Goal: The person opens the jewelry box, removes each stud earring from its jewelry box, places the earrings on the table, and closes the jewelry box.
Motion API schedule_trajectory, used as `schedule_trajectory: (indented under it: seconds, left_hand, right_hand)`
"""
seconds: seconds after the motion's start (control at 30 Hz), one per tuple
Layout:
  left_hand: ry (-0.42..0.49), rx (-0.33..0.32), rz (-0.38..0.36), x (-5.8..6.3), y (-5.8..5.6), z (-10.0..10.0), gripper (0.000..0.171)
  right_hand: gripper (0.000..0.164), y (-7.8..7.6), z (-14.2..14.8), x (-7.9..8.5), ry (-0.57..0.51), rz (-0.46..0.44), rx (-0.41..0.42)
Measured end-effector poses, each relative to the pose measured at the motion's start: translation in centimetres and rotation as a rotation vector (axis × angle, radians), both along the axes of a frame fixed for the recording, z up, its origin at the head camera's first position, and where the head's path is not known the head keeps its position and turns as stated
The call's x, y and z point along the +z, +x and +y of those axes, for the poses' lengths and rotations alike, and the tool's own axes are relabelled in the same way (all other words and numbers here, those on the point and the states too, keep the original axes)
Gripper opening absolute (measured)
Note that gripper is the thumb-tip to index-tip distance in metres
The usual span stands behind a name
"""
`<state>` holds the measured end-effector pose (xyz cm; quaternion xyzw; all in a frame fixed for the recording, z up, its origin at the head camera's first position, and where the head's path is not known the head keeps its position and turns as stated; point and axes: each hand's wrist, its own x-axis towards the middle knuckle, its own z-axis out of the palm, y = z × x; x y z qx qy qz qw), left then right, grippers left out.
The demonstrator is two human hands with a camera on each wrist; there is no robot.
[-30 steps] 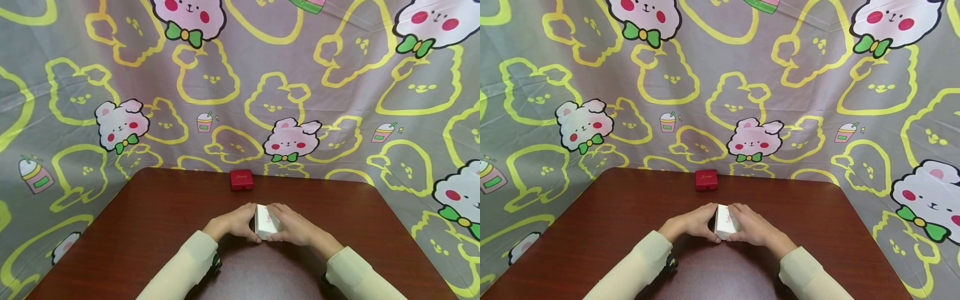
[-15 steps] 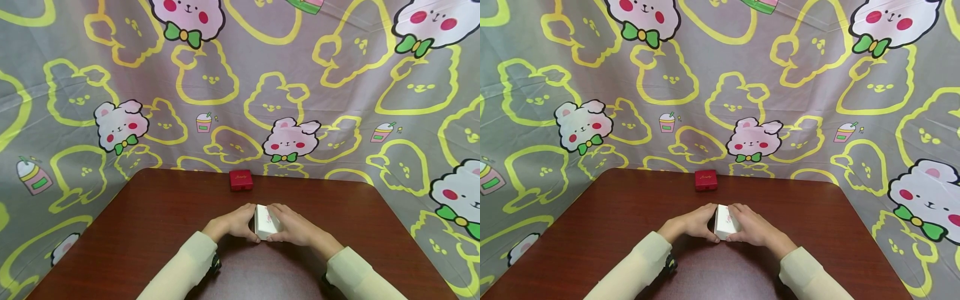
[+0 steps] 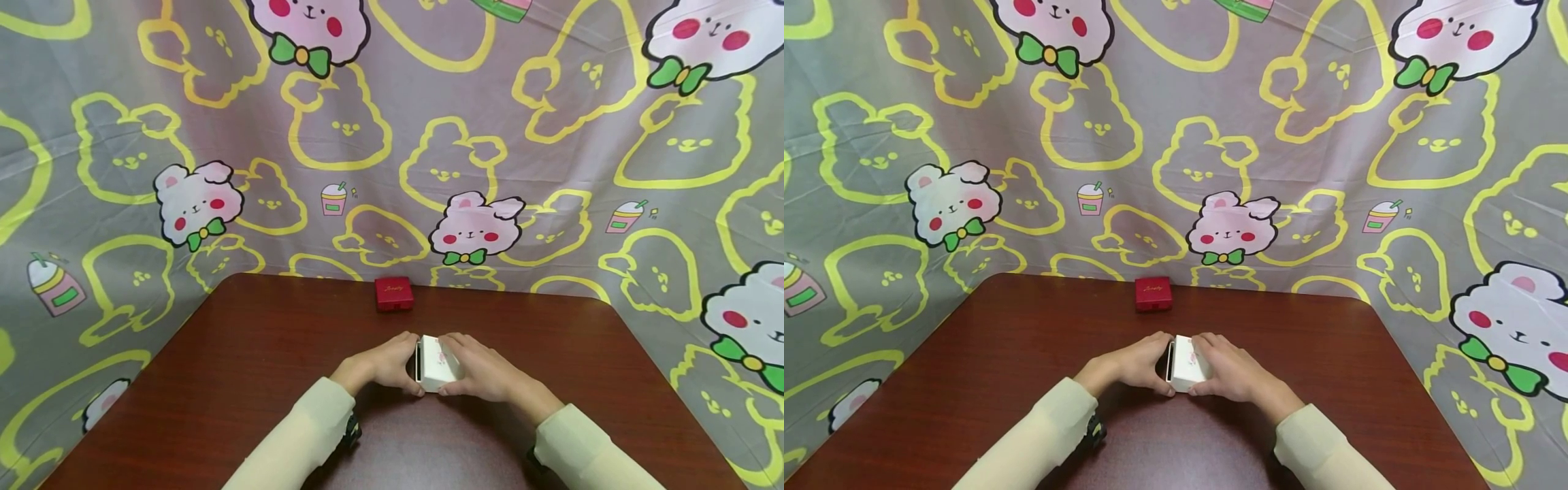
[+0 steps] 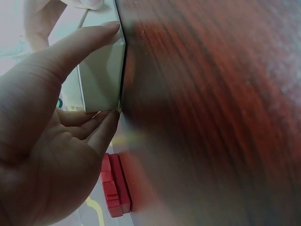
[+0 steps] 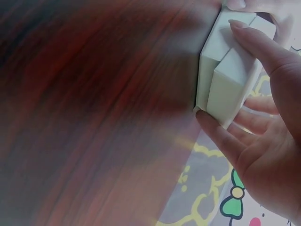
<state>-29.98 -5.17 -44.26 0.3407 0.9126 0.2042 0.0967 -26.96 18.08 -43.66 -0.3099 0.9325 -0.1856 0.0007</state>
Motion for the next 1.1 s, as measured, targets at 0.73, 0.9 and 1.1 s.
schedule_trajectory:
  seconds: [0.73,0.9,1.1]
  left_hand:
    - [-0.003,-0.014,0.031,-0.22,-0.14,0.43,0.073]
    - [-0.008,-0.019,0.030,-0.16,-0.12,0.43,0.072]
    - [-0.016,-0.024,0.027,-0.02,-0.08,0.42,0.070]
  right_hand:
    - [0.089,-0.11,-0.05,0.04,0.022,0.022,0.018]
    - [0.089,-0.08,-0.05,0.26,0.031,0.018,0.010]
    - [0.089,-0.02,0.04,0.51,0.049,0.025,0.008]
